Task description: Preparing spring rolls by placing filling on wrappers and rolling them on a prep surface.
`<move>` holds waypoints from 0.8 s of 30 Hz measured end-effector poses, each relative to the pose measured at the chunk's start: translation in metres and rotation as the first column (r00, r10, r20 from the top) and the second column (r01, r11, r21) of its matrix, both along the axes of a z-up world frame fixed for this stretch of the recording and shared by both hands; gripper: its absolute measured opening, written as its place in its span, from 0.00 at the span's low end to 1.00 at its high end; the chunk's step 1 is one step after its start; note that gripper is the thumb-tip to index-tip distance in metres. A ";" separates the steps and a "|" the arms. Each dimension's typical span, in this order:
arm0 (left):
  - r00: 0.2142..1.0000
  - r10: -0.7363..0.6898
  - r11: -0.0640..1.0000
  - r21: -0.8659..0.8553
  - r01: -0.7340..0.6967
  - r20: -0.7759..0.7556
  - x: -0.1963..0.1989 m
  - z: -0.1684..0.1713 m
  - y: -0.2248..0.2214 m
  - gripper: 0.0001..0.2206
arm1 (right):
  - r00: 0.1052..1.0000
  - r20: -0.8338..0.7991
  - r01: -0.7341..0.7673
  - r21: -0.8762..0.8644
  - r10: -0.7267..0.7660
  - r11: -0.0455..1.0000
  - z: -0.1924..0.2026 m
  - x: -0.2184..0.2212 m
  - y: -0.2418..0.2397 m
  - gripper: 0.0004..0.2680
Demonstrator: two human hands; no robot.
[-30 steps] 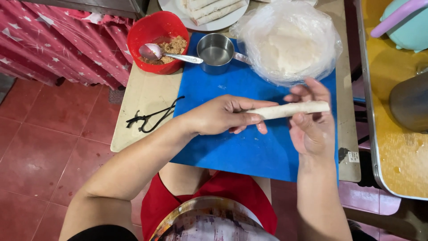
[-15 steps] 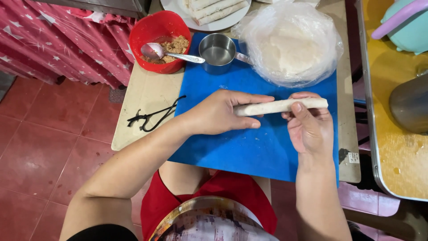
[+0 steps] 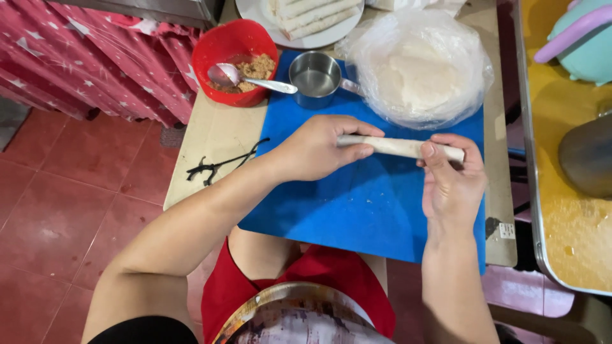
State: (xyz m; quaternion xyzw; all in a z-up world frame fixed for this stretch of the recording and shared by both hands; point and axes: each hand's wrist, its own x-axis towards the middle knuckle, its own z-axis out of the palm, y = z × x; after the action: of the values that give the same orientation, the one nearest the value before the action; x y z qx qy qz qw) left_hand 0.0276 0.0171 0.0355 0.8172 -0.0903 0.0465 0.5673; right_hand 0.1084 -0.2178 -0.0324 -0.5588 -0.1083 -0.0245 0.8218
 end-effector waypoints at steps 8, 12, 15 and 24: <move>0.950 0.040 0.980 -0.174 -0.098 -0.310 0.020 0.029 0.021 0.14 | 0.974 0.046 0.218 0.054 -0.220 0.974 0.027 -0.014 0.010 0.06; 0.888 0.261 0.939 0.314 -0.142 -0.379 0.026 0.108 0.044 0.14 | 0.989 -0.091 0.109 -0.035 -0.112 0.993 0.029 -0.014 0.006 0.10; 0.920 0.317 0.907 0.357 -0.223 -0.231 0.060 0.136 0.084 0.14 | 0.993 -0.099 0.059 -0.024 -0.061 0.998 0.030 -0.019 0.008 0.09; 0.839 0.544 0.837 -0.088 -0.541 0.017 0.247 0.059 0.189 0.09 | 0.965 -0.235 0.072 -0.182 -0.114 0.981 0.044 -0.032 0.014 0.12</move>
State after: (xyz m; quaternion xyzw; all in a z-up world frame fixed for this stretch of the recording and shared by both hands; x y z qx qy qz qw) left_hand 0.2750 0.2059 0.0946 0.7849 0.1348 0.2257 0.5611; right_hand 0.0764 -0.2042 0.0112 -0.6307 0.0186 0.0152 0.7756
